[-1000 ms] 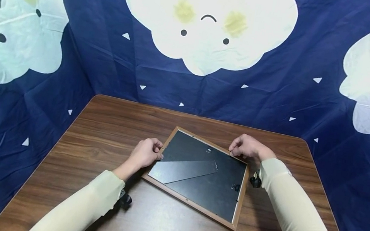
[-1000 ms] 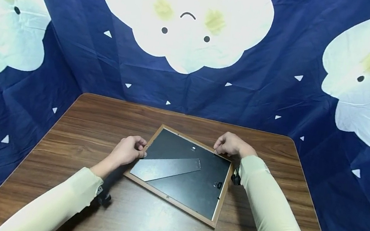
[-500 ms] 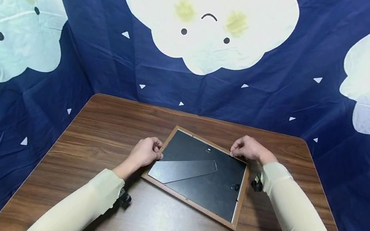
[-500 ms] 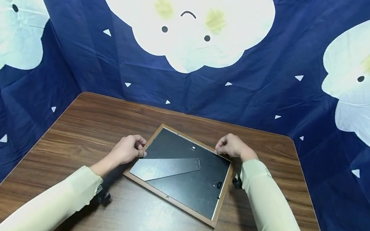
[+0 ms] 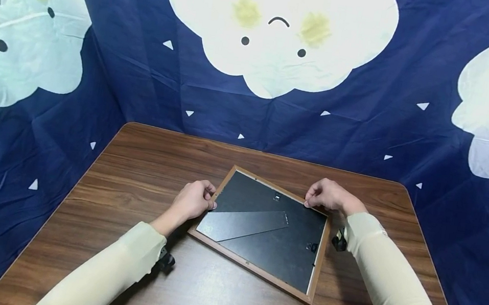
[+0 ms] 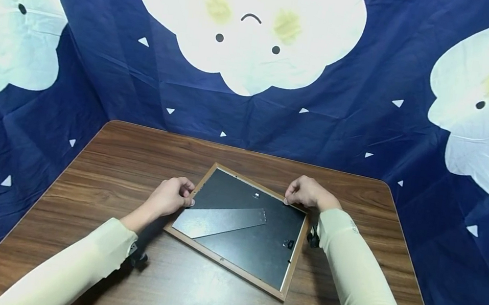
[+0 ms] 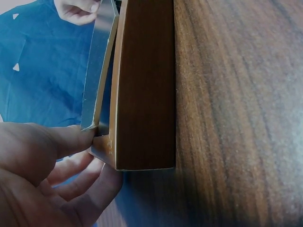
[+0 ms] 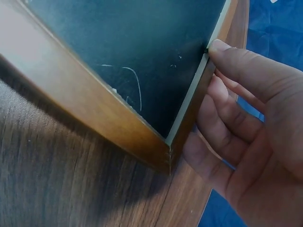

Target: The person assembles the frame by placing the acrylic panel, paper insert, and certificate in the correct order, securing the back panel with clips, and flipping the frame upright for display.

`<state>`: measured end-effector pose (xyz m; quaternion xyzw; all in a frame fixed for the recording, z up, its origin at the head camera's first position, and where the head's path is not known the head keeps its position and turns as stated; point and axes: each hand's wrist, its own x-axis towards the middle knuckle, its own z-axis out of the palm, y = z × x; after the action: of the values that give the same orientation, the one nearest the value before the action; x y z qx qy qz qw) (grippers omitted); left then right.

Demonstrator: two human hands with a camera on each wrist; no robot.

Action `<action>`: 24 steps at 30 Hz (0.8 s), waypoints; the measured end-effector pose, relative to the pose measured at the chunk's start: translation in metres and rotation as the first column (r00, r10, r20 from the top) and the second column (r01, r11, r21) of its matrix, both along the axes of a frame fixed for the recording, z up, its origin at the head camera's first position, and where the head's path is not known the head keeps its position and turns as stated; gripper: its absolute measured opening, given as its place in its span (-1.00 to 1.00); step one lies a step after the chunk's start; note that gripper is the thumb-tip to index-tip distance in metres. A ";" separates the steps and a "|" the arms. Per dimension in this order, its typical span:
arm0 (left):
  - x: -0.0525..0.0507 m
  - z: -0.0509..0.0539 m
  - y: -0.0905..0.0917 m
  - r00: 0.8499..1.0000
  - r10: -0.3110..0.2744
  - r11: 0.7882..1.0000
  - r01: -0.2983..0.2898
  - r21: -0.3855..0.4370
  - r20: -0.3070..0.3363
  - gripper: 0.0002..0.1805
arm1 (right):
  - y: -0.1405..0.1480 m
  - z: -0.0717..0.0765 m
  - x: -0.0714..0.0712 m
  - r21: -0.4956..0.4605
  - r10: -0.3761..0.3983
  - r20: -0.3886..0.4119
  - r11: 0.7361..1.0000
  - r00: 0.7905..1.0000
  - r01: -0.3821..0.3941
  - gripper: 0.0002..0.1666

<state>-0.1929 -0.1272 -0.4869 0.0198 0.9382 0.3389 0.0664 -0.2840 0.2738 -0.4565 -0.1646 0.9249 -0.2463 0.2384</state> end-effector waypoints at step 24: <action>-0.001 0.004 0.002 1.000 0.008 1.000 -0.008 -0.002 0.021 -0.62 | -0.003 0.002 -0.002 0.048 0.043 -0.002 0.998 0.999 -0.043 -0.83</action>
<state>-0.1938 -0.1256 -0.4831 0.0122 0.9380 0.3383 0.0750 -0.2858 0.2706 -0.4545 -0.1792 0.9271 -0.2187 0.2461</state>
